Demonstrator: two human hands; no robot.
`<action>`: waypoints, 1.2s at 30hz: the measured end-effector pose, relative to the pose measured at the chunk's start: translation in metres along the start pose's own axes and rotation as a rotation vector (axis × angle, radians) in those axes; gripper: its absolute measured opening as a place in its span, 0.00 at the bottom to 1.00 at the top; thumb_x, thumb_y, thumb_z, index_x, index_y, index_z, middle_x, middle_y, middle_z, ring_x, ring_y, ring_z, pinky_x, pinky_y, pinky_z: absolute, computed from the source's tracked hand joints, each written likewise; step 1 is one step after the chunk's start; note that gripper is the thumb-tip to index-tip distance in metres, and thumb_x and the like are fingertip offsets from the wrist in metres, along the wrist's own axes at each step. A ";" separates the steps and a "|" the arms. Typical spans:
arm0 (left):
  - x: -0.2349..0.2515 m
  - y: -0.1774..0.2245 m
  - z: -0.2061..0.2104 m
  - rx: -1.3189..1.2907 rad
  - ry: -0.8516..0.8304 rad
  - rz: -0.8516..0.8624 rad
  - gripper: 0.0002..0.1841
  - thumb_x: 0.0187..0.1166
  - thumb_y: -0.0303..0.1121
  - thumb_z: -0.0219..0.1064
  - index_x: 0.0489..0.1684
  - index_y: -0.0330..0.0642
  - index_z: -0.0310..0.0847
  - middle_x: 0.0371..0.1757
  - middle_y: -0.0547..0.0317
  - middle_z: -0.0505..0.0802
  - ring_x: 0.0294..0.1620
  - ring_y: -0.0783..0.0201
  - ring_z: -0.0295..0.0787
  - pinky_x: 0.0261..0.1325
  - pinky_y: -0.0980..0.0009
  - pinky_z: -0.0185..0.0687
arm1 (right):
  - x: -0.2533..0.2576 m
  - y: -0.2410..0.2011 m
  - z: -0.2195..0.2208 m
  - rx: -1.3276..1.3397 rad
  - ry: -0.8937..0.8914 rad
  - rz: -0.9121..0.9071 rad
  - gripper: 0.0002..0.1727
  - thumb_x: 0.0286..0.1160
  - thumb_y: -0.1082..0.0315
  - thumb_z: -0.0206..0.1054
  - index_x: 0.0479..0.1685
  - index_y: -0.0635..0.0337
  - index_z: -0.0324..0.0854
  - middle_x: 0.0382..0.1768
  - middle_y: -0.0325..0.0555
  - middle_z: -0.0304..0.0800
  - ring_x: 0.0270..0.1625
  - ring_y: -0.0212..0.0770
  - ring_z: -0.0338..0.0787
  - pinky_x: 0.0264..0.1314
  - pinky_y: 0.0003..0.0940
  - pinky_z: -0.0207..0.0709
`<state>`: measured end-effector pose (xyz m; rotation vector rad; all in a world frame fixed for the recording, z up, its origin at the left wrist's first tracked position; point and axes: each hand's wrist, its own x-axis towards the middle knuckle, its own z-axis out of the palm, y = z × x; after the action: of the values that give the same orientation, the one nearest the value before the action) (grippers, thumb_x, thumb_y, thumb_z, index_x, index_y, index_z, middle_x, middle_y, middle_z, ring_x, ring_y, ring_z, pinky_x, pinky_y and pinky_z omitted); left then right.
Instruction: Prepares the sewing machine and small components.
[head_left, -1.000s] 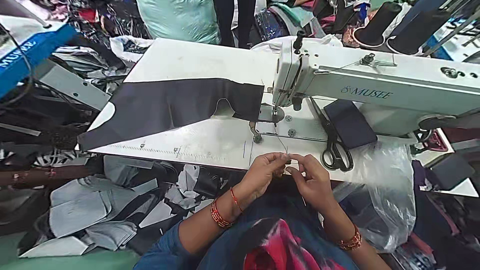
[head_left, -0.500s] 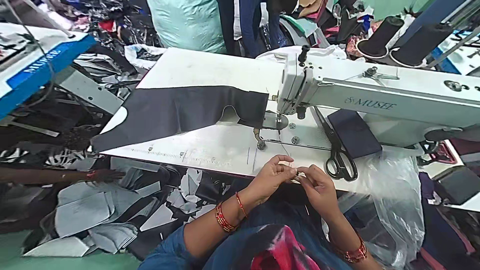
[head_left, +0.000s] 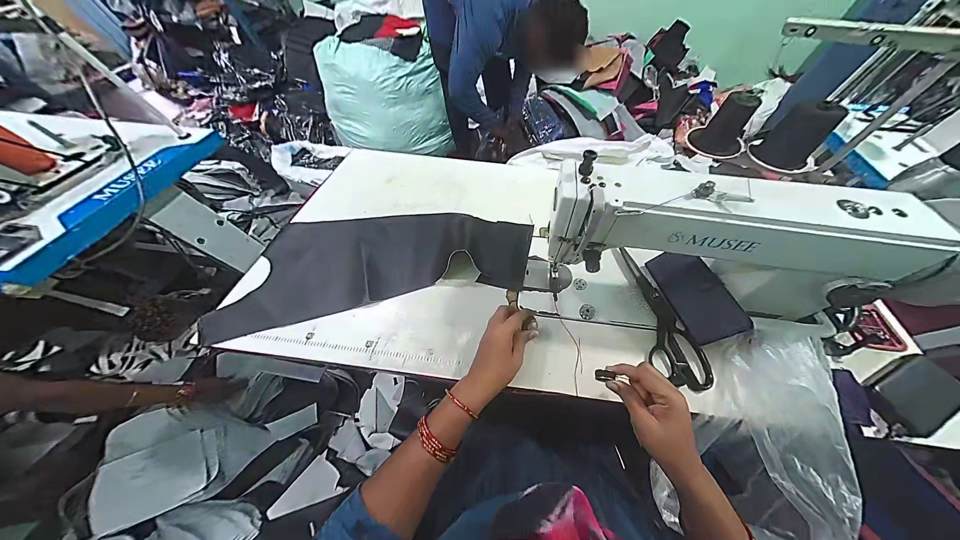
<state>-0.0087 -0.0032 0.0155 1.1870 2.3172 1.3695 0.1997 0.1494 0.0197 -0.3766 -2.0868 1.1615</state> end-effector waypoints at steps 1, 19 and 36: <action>-0.002 0.008 0.000 -0.192 -0.016 -0.046 0.17 0.82 0.27 0.63 0.65 0.32 0.85 0.59 0.43 0.88 0.52 0.61 0.87 0.57 0.70 0.83 | 0.002 -0.001 0.000 0.000 0.001 -0.006 0.11 0.72 0.65 0.71 0.44 0.62 0.92 0.26 0.28 0.74 0.25 0.11 0.63 0.28 0.05 0.57; -0.030 0.061 0.021 -1.007 -0.243 -0.266 0.13 0.84 0.18 0.59 0.62 0.26 0.82 0.57 0.53 0.94 0.57 0.65 0.94 0.67 0.66 0.89 | 0.009 -0.018 0.011 -0.016 -0.084 -0.044 0.12 0.76 0.65 0.70 0.47 0.66 0.90 0.31 0.37 0.80 0.29 0.16 0.69 0.32 0.07 0.62; -0.029 0.063 0.014 -1.124 -0.471 -0.254 0.24 0.85 0.22 0.58 0.79 0.37 0.60 0.54 0.58 0.96 0.56 0.64 0.95 0.70 0.62 0.87 | 0.010 -0.022 -0.001 0.022 -0.124 -0.070 0.12 0.76 0.65 0.71 0.50 0.63 0.93 0.31 0.36 0.78 0.31 0.14 0.69 0.34 0.05 0.61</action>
<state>0.0510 0.0007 0.0523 0.6779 1.0028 1.6504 0.1950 0.1432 0.0426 -0.2238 -2.1737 1.1927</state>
